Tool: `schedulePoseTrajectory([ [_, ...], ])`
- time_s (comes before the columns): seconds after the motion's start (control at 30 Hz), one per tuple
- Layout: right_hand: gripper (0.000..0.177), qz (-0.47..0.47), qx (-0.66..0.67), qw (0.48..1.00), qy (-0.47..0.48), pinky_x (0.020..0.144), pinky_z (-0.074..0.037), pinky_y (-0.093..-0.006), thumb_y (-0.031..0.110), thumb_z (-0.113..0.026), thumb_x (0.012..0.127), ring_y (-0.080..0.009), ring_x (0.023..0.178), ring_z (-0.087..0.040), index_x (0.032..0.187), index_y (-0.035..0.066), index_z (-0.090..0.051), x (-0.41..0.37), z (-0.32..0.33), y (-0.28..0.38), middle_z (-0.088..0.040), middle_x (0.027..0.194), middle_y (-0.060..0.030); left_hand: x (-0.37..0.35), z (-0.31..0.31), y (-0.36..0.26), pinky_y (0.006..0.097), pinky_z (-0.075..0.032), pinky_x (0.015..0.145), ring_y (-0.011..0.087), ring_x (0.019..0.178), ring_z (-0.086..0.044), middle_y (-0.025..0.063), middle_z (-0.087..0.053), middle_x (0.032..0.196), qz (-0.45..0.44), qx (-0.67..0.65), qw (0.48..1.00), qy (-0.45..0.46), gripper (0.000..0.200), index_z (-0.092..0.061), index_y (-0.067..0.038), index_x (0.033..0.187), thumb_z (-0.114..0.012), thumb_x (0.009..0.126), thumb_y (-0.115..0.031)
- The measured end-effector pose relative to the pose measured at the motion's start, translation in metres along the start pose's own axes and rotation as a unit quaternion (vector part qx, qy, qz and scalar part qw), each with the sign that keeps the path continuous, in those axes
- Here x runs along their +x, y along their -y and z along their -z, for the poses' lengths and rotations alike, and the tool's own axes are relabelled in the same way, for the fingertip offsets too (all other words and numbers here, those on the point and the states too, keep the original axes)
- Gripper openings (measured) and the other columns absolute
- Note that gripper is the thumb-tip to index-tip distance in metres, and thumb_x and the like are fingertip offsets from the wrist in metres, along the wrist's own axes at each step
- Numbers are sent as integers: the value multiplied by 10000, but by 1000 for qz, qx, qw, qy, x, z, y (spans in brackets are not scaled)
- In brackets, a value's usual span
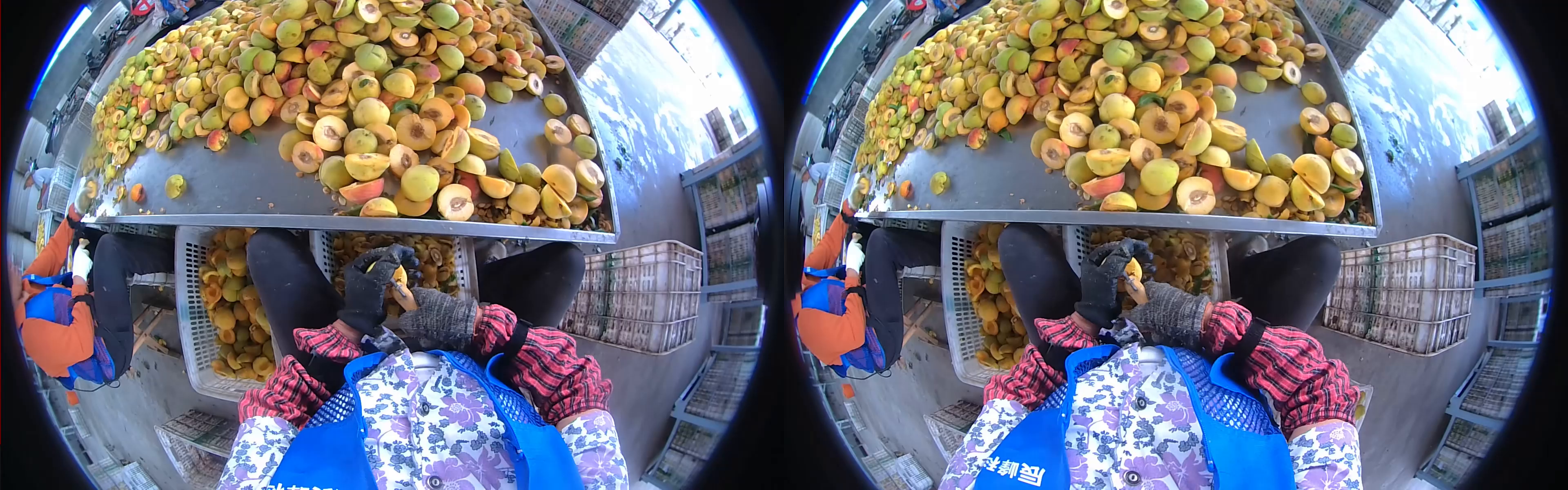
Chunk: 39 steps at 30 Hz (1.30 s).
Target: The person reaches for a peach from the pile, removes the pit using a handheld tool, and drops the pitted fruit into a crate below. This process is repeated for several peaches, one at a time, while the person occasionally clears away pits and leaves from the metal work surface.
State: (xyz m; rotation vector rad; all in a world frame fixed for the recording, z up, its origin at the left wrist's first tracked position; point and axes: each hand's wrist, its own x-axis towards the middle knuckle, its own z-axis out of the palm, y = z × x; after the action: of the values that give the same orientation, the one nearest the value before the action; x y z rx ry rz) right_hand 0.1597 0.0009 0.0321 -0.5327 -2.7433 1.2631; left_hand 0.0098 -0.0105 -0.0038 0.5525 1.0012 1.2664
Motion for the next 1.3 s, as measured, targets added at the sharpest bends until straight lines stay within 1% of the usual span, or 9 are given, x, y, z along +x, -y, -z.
schedulePoseTrajectory([
  [0.13, 172, -195, 152, 968, -44, 635, -459, -425, 204, -583, 734, -357, 737, -578, 838, 68, -610, 11, -18, 0, -582, 755, -174, 3, 10, 4, 267, -506, 670, 158, 743, -618, 100, -646, 835, 22, 23, 999, 22, 158, -638, 26, 895, -573, 834, -105],
  [0.43, 206, -11, -44, 999, 19, 624, -461, -402, 200, -546, 766, -328, 729, -580, 908, 60, -598, 11, -27, -11, -585, 775, -153, 4, 12, 13, 297, -505, 636, 177, 685, -604, 111, -638, 794, 5, 44, 999, -18, 210, -632, 32, 909, -548, 846, -150],
  [0.53, 207, -262, 171, 950, -9, 630, -464, -405, 178, -542, 740, -327, 731, -581, 916, 87, -601, 14, -37, -9, -580, 762, -143, 3, 8, 8, 299, -506, 641, 176, 687, -602, 111, -637, 796, 7, 54, 998, -7, 209, -632, 35, 896, -543, 848, -148],
  [0.63, 220, -25, -21, 998, 61, 648, -462, -412, 186, -558, 727, -338, 745, -569, 925, 99, -596, 12, -26, -11, -576, 788, -145, 1, 7, 7, 305, -506, 650, 186, 692, -604, 118, -636, 807, 18, 34, 999, -17, 205, -629, 37, 897, -540, 845, -140],
  [0.73, 166, 55, 19, 995, -79, 650, -460, -404, 138, -579, 688, -339, 759, -582, 811, 28, -597, 8, -31, -11, -574, 766, -161, 3, 15, 10, 317, -510, 671, 197, 708, -606, 126, -631, 834, 19, 18, 999, 41, 232, -619, 34, 912, -531, 850, -172],
  [0.93, 148, 66, 27, 996, -56, 635, -449, -422, 141, -566, 686, -365, 718, -549, 781, 29, -563, 11, -30, -17, -545, 742, -171, 8, 18, 9, 285, -515, 648, 177, 704, -613, 118, -639, 833, 58, -68, 995, 31, 251, -611, 41, 941, -530, 860, -183],
  [1.13, 97, -26, 294, 953, -71, 569, -439, -368, 111, -558, 725, -294, 619, -532, 775, 32, -533, 6, -26, -6, -494, 636, -105, 7, 15, 14, 313, -529, 639, 206, 690, -614, 128, -629, 823, 39, -72, 996, 31, 315, -600, 37, 944, -513, 873, -257],
  [1.23, 73, -267, 680, 683, 8, 492, -406, -292, 116, -564, 763, -162, 551, -518, 764, 49, -535, 4, -24, -1, -470, 600, -40, 4, 12, 5, 353, -533, 636, 214, 746, -608, 113, -602, 898, 61, -54, 992, 91, 376, -557, -14, 1011, -440, 906, -355],
  [1.3, 78, -255, 695, 672, -12, 448, -372, -249, 128, -565, 784, -97, 516, -491, 753, 62, -538, 0, -19, 4, -472, 595, -9, 6, 11, 6, 361, -539, 646, 234, 752, -617, 127, -606, 905, 132, -145, 977, 77, 406, -545, 7, 1025, -473, 889, -369],
])
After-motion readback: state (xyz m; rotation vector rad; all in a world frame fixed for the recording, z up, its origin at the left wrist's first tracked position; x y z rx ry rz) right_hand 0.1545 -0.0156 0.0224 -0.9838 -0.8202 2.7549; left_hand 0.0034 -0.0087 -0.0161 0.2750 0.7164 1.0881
